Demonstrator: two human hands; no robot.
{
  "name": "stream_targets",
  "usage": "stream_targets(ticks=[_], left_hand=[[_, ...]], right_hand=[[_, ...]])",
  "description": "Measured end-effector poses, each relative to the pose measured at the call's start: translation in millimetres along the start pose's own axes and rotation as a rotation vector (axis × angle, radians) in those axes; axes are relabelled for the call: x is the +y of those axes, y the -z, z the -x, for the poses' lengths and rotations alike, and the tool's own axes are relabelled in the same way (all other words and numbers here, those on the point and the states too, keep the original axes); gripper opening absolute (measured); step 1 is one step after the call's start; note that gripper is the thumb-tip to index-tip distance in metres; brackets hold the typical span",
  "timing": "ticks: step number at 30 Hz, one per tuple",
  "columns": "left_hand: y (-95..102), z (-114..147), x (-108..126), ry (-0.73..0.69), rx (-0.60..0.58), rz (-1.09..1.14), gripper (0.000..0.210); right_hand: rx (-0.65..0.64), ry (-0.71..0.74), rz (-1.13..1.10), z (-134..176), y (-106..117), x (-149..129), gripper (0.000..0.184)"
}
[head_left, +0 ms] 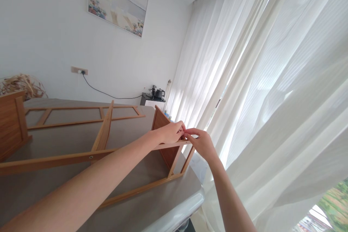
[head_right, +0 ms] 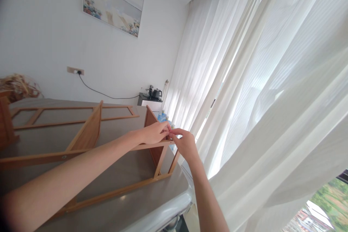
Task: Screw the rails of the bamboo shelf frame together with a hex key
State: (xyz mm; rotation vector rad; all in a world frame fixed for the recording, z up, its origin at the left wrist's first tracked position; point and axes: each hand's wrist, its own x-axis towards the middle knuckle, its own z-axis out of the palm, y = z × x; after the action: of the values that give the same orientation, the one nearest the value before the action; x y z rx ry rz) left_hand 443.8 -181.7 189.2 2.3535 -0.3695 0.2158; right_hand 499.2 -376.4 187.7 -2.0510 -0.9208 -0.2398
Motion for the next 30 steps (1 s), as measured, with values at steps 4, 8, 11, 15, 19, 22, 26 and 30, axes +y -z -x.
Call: stream_targets(ticks=[4, 8, 11, 15, 19, 22, 26, 30], left_hand=[[-0.2, -0.1, -0.9, 0.011, -0.006, 0.006, 0.025], [-0.6, 0.5, 2.5, 0.004, -0.017, 0.012, 0.031], [-0.5, 1.0, 4.6, 0.013, -0.01, -0.004, 0.032], [-0.3, 1.1, 5.7, 0.033, -0.004, -0.047, 0.023], [-1.5, -0.9, 4.0, 0.035, -0.033, -0.069, 0.018], [-2.1, -3.3, 1.2, 0.038, -0.048, -0.086, 0.022], [-0.6, -4.4, 0.4, 0.024, -0.07, -0.109, 0.027], [0.6, -4.5, 0.1, 0.005, -0.085, -0.123, 0.032]], right_hand=[[-0.036, 0.038, 0.049, -1.0, 1.6, 0.0, 0.018], [-0.061, 0.068, 0.094, 1.8, 5.6, 0.7, 0.026], [-0.023, 0.078, 0.108, 10.7, 11.0, 2.5, 0.028], [0.049, 0.066, 0.121, 37.0, 15.9, 6.6, 0.032], [0.021, 0.085, 0.149, 62.6, 8.8, 10.2, 0.029], [0.016, 0.115, 0.181, 68.1, -0.8, 11.2, 0.026], [0.02, 0.132, 0.206, 64.9, -9.9, 10.4, 0.025], [0.043, 0.136, 0.234, 63.6, -15.5, 10.8, 0.024]])
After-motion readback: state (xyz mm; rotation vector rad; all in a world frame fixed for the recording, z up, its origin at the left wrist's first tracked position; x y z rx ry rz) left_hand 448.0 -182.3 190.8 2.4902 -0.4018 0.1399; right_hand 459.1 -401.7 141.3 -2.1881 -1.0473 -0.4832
